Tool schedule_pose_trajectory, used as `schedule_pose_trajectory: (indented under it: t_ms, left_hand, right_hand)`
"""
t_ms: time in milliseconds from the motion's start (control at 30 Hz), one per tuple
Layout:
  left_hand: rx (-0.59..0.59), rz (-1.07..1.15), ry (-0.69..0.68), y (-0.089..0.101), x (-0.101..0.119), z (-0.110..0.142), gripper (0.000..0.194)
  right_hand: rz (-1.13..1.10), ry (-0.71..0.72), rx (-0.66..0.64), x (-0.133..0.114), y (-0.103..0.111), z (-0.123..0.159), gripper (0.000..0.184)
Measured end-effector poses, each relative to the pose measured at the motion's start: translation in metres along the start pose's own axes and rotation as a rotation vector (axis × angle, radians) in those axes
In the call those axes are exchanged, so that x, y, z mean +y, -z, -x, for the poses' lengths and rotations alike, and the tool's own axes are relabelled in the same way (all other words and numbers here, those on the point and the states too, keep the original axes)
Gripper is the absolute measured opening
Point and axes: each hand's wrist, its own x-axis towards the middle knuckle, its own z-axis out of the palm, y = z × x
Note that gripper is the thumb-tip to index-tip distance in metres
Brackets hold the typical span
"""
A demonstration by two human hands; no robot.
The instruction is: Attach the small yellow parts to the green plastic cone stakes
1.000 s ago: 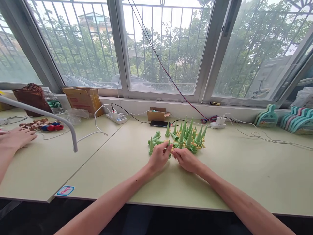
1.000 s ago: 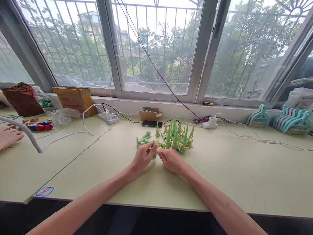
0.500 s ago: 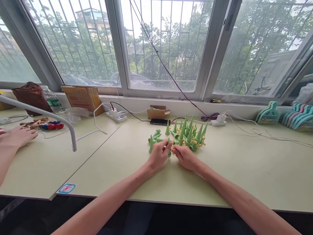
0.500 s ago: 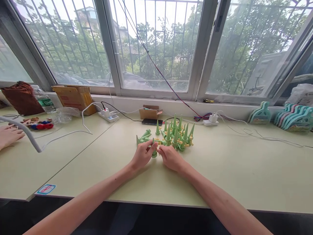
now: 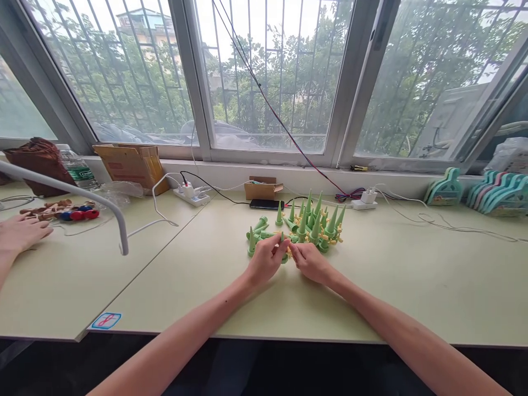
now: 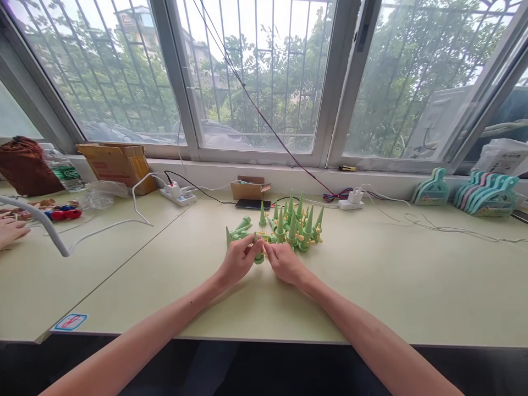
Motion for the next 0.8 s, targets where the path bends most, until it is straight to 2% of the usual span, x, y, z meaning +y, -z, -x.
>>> schedule_pose_trajectory:
  t_ms: [167, 333, 533, 800]
  left_hand:
    - [0.053, 0.001, 0.024, 0.001, -0.003, -0.004, 0.038]
    - [0.126, 0.039, 0.097, 0.001, -0.006, -0.007, 0.042]
    - [0.104, 0.077, 0.110, 0.001, -0.008, -0.008, 0.043]
    - [0.071, 0.125, 0.103, 0.002, -0.003, -0.005, 0.041]
  right_hand:
    - [-0.036, 0.031, 0.019, 0.001, 0.001, 0.000, 0.047]
    - [0.028, 0.107, -0.052, 0.001, 0.008, 0.001, 0.037]
    - [0.048, 0.154, -0.084, 0.006, 0.008, 0.003, 0.032]
    - [0.054, 0.121, -0.080, 0.006, 0.005, 0.004, 0.031]
